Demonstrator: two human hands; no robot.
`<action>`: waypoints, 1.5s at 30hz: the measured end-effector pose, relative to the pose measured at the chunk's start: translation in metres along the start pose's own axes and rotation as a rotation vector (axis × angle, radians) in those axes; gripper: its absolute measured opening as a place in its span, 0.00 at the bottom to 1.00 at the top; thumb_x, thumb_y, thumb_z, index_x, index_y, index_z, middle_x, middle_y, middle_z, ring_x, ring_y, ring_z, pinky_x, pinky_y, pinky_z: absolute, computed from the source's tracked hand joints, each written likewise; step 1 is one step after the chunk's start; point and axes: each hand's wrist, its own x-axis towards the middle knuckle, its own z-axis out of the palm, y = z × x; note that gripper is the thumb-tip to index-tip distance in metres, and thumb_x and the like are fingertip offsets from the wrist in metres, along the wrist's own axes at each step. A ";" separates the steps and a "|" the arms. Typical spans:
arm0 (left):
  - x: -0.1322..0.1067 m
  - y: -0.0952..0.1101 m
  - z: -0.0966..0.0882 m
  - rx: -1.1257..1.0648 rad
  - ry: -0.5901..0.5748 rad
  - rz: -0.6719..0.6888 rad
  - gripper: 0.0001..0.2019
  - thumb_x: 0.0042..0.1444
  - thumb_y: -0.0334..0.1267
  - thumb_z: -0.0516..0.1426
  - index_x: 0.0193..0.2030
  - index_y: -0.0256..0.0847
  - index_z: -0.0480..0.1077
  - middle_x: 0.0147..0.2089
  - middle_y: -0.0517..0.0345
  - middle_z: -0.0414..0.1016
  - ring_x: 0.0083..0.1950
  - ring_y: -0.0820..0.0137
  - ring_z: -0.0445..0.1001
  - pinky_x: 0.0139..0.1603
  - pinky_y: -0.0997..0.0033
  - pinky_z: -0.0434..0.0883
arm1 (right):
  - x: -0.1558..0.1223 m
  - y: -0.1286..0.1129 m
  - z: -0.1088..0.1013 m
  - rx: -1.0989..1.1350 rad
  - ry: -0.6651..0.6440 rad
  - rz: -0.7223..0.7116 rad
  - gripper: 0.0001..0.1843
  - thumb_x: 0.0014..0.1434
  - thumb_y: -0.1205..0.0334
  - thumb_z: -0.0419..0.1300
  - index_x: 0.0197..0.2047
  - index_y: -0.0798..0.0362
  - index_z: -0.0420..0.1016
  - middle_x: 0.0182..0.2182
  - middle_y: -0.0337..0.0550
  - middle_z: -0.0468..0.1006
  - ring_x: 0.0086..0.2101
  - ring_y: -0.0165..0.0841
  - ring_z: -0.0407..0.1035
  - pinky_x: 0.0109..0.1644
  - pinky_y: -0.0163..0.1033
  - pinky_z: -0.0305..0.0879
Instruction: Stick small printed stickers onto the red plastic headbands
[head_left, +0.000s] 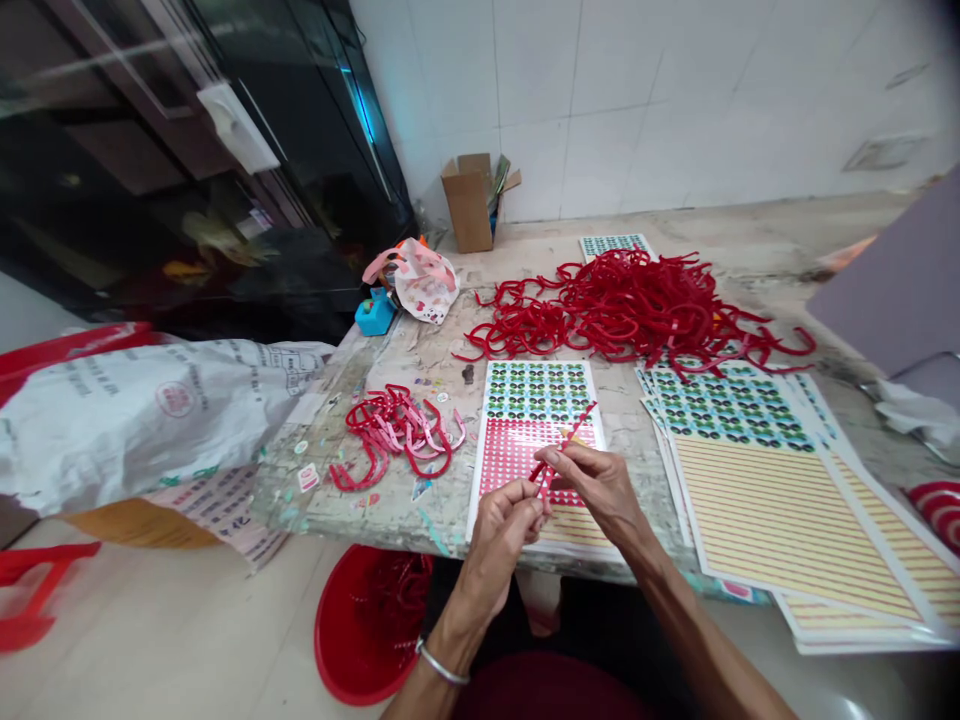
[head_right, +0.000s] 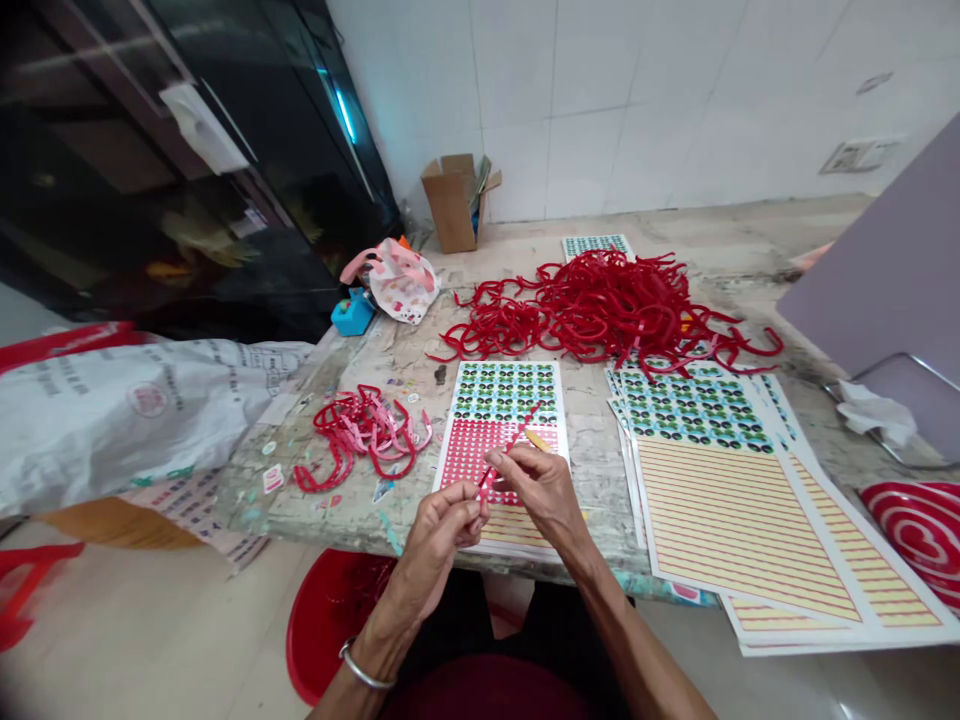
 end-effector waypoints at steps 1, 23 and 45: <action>0.000 0.000 -0.001 0.008 -0.009 0.003 0.07 0.52 0.34 0.53 0.25 0.36 0.66 0.23 0.62 0.60 0.23 0.79 0.53 0.24 0.77 0.52 | 0.000 0.000 0.000 -0.007 0.002 0.001 0.13 0.52 0.53 0.60 0.30 0.54 0.79 0.26 0.40 0.75 0.28 0.31 0.70 0.29 0.35 0.75; -0.002 0.008 -0.005 0.270 -0.158 0.065 0.11 0.57 0.40 0.52 0.37 0.34 0.70 0.27 0.59 0.67 0.31 0.73 0.65 0.37 0.73 0.62 | -0.002 -0.003 -0.007 -0.113 -0.073 -0.075 0.14 0.54 0.54 0.58 0.29 0.55 0.78 0.29 0.42 0.76 0.30 0.32 0.70 0.31 0.35 0.71; -0.003 0.000 -0.009 0.312 -0.153 0.156 0.09 0.59 0.36 0.49 0.39 0.34 0.68 0.28 0.60 0.66 0.31 0.74 0.64 0.36 0.74 0.63 | -0.015 -0.001 -0.009 -0.062 -0.134 0.040 0.31 0.50 0.58 0.63 0.57 0.47 0.62 0.51 0.48 0.65 0.40 0.34 0.69 0.41 0.40 0.72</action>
